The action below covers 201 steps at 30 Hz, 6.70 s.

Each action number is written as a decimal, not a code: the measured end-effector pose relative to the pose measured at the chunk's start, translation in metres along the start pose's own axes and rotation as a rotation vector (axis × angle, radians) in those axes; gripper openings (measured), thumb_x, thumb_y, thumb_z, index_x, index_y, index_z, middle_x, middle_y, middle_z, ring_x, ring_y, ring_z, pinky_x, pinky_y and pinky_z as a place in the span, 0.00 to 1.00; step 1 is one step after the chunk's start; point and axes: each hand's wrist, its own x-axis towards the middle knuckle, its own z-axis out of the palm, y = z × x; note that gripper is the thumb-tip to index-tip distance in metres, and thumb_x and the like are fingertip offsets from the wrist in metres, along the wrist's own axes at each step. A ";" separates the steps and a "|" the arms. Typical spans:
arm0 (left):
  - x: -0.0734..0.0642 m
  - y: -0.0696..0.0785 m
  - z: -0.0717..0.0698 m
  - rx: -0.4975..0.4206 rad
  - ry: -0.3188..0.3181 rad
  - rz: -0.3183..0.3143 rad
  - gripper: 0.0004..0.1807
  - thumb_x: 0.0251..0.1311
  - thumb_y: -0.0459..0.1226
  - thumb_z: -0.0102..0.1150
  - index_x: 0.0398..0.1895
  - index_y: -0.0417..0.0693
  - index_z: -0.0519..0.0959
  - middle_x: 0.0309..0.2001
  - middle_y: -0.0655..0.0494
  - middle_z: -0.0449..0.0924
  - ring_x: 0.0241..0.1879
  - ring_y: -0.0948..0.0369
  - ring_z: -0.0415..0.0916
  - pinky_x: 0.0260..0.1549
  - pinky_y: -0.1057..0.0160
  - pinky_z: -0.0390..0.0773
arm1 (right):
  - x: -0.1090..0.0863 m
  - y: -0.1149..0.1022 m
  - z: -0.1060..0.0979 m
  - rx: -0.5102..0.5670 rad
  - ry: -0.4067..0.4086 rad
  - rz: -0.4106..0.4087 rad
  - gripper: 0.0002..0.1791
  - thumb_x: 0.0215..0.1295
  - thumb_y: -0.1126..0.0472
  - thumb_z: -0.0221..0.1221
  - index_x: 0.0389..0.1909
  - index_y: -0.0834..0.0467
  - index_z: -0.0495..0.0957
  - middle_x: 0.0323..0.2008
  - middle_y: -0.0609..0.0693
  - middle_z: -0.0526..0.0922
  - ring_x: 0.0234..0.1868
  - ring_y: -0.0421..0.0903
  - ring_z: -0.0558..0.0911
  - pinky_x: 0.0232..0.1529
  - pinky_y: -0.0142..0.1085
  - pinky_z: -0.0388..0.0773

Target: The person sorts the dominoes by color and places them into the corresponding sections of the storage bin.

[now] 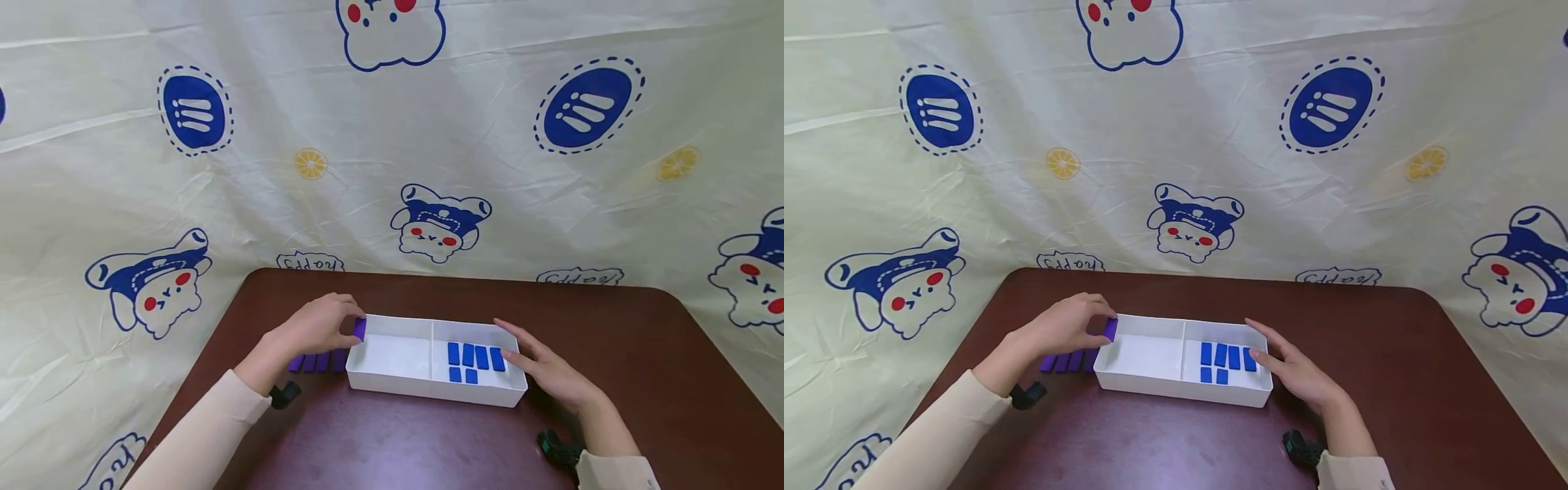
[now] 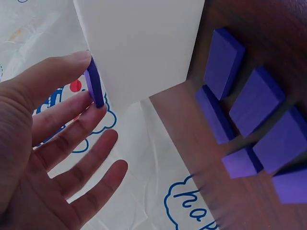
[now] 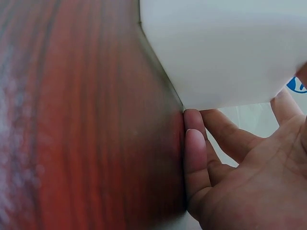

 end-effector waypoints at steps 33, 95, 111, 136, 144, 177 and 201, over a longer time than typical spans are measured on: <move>0.019 0.017 0.034 0.098 -0.072 -0.138 0.17 0.46 0.47 0.72 0.43 0.60 0.86 0.43 0.62 0.85 0.38 0.62 0.76 0.32 0.56 0.77 | 0.005 -0.003 0.001 0.014 -0.002 0.085 0.36 0.68 0.42 0.53 0.73 0.26 0.48 0.78 0.52 0.38 0.75 0.67 0.38 0.60 0.76 0.41; 0.000 0.013 -0.003 0.085 0.097 -0.046 0.17 0.57 0.45 0.65 0.51 0.61 0.82 0.47 0.65 0.83 0.47 0.62 0.77 0.42 0.59 0.77 | -0.002 0.002 -0.002 0.005 0.007 -0.018 0.33 0.70 0.44 0.52 0.73 0.30 0.51 0.77 0.53 0.44 0.75 0.64 0.44 0.61 0.74 0.46; -0.026 -0.031 0.003 0.106 0.068 -0.140 0.22 0.57 0.45 0.65 0.57 0.59 0.78 0.51 0.62 0.82 0.51 0.57 0.79 0.42 0.51 0.79 | 0.001 0.003 -0.003 -0.021 -0.004 -0.047 0.33 0.70 0.43 0.52 0.72 0.27 0.51 0.78 0.51 0.44 0.76 0.65 0.42 0.60 0.75 0.46; -0.027 -0.058 0.024 0.229 -0.040 -0.079 0.17 0.55 0.42 0.67 0.48 0.54 0.85 0.52 0.60 0.81 0.50 0.53 0.78 0.45 0.51 0.79 | 0.000 0.003 -0.004 0.001 0.005 -0.021 0.34 0.69 0.42 0.52 0.73 0.28 0.50 0.77 0.52 0.44 0.75 0.65 0.43 0.60 0.75 0.47; -0.022 -0.064 0.024 0.192 -0.035 -0.084 0.16 0.52 0.44 0.69 0.45 0.56 0.85 0.49 0.61 0.80 0.49 0.53 0.78 0.43 0.51 0.79 | 0.001 0.002 -0.001 0.020 0.004 -0.001 0.34 0.69 0.42 0.52 0.72 0.27 0.50 0.77 0.52 0.43 0.75 0.64 0.43 0.61 0.75 0.46; -0.013 -0.076 0.029 0.121 -0.054 -0.150 0.23 0.51 0.45 0.71 0.52 0.55 0.80 0.50 0.59 0.82 0.52 0.55 0.78 0.49 0.50 0.77 | 0.005 0.001 0.003 0.011 0.008 0.012 0.33 0.71 0.45 0.52 0.72 0.28 0.51 0.77 0.52 0.44 0.75 0.64 0.44 0.61 0.75 0.45; -0.012 -0.033 -0.014 0.149 0.019 -0.050 0.24 0.53 0.51 0.68 0.54 0.55 0.82 0.51 0.61 0.78 0.51 0.59 0.77 0.44 0.54 0.79 | 0.005 0.002 0.002 -0.002 -0.002 0.011 0.34 0.69 0.43 0.53 0.72 0.27 0.51 0.77 0.52 0.43 0.75 0.65 0.43 0.60 0.75 0.46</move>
